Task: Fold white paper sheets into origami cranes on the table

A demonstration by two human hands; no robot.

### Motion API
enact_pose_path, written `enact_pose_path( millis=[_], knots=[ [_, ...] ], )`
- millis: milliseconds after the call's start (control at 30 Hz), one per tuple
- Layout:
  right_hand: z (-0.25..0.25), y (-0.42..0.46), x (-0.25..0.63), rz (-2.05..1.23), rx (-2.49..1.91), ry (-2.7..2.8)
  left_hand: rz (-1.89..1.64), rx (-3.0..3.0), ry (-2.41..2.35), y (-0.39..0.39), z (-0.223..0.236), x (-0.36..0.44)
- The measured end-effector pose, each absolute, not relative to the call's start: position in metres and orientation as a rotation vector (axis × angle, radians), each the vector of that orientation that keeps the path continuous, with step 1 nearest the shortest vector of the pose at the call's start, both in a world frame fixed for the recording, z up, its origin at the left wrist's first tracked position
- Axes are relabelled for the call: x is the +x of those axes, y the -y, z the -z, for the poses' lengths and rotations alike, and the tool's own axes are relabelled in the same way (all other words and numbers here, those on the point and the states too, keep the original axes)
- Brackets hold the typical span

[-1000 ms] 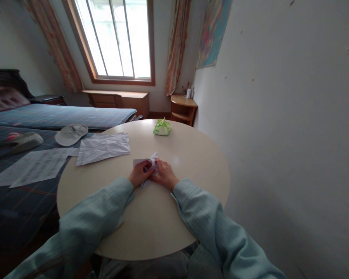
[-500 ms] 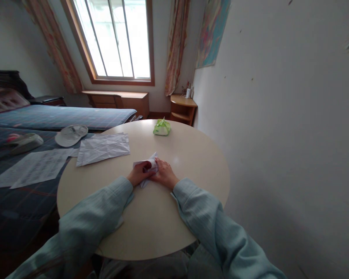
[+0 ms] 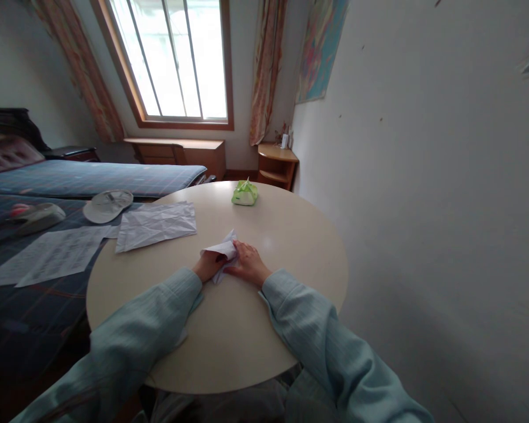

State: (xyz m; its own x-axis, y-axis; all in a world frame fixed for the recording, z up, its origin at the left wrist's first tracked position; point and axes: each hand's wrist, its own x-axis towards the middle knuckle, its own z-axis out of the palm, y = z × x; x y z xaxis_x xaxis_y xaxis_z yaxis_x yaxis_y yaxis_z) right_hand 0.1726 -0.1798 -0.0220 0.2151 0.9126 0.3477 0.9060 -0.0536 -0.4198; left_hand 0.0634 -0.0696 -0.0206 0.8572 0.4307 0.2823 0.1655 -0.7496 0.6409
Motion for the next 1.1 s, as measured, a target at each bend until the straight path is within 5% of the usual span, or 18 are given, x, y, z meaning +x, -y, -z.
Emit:
enact_pose_path(
  millis=[1100],
  knots=[
    [0.018,0.181,0.169,-0.029,-1.905,1.639,-0.698,2.147,-0.571,0.079,0.011,0.06]
  ],
)
